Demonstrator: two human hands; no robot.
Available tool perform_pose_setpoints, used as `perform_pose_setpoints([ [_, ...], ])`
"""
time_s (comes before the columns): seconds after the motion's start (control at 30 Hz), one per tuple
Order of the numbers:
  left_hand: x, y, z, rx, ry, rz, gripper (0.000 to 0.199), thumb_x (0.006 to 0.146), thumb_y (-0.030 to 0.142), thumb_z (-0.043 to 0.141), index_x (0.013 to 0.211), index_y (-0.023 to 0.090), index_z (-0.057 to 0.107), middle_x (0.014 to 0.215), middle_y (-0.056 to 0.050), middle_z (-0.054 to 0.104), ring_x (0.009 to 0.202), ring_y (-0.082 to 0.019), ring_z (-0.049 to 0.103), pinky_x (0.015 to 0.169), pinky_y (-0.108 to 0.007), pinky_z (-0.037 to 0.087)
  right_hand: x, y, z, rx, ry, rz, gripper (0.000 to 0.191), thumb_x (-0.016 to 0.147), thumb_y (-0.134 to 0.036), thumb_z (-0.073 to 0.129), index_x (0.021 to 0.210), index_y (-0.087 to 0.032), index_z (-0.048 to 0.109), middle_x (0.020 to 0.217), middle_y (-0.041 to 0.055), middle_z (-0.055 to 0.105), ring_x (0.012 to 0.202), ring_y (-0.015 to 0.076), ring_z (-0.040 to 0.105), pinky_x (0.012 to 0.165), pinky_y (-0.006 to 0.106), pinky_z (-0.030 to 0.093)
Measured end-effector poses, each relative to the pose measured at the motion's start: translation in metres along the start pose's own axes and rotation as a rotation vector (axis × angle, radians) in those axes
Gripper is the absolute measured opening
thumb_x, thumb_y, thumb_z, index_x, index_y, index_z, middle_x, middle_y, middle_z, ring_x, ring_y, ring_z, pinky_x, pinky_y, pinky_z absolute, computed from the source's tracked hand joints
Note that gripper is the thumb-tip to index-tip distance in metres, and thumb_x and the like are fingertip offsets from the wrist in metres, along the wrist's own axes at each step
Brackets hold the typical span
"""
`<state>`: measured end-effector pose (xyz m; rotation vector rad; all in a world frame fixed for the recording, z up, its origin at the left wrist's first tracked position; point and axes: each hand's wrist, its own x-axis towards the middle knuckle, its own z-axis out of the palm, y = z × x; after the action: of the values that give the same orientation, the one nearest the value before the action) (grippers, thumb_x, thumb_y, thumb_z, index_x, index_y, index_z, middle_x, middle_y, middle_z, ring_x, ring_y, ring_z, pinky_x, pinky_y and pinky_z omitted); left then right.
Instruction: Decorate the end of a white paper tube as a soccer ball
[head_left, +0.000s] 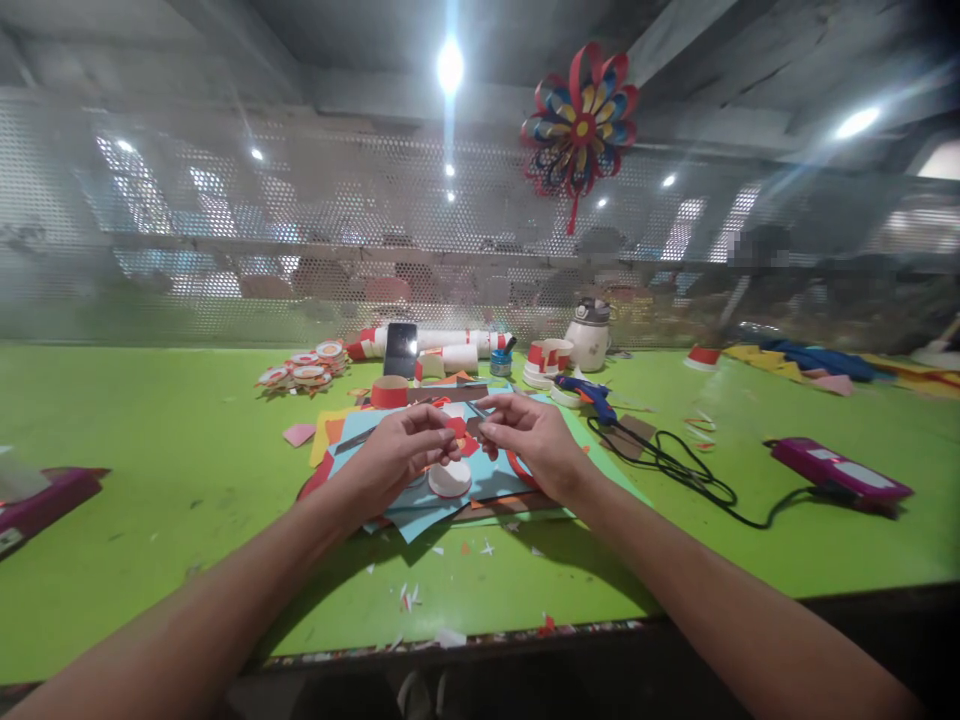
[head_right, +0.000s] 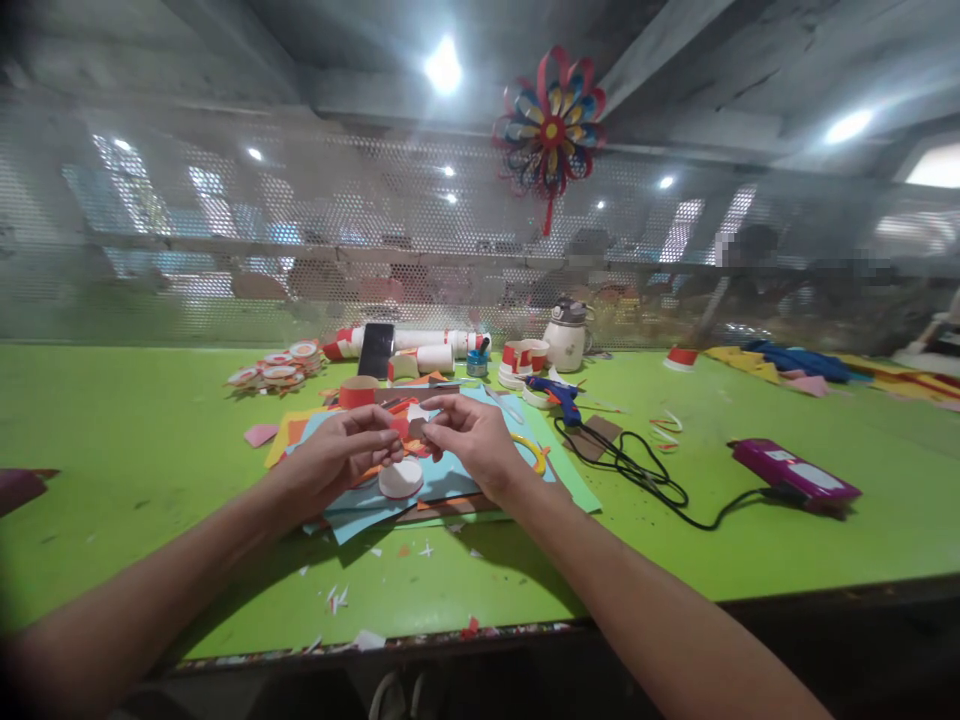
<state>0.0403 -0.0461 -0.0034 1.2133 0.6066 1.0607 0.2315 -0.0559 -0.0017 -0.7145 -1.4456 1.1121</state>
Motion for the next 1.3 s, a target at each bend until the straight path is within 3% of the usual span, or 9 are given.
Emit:
perform_pose_setpoints([
  [0.53,0.0007,-0.0035,-0.0035,-0.024,-0.079,0.005,0.014,0.069,0.011,0.074,0.080,0.013,0.065,0.076,-0.004,0.066,0.069,-0.013,0.062,0.070,-0.026,0.046,-0.0021,0.0050,0.0069,-0.016,-0.010,0.056,0.022,0.068,-0.031,0.079,0.082,-0.017,0.069,0.061,-0.0016,0.066,0.052,0.0110,0.056,0.055,0.029,0.048],
  [0.77,0.0032,-0.0053,-0.0023,-0.057,-0.036,-0.021,0.015,0.073,0.019,0.077,0.079,0.013,0.063,0.072,-0.003,0.065,0.068,-0.012,0.062,0.068,-0.024,0.047,-0.0026,0.0044,0.0086,-0.013,-0.002,0.068,0.021,0.068,-0.028,0.078,0.083,-0.016,0.070,0.059,-0.0022,0.065,0.051,0.0106,0.056,0.055,0.029,0.048],
  [1.3,0.0034,-0.0011,-0.0009,-0.115,0.056,0.010,0.022,0.066,0.014,0.080,0.077,0.013,0.061,0.071,-0.001,0.066,0.068,-0.012,0.065,0.073,-0.025,0.050,-0.0012,0.0063,0.0052,0.017,0.064,0.052,0.026,0.067,-0.023,0.075,0.090,-0.015,0.068,0.057,-0.0034,0.063,0.048,0.0108,0.052,0.052,0.028,0.042],
])
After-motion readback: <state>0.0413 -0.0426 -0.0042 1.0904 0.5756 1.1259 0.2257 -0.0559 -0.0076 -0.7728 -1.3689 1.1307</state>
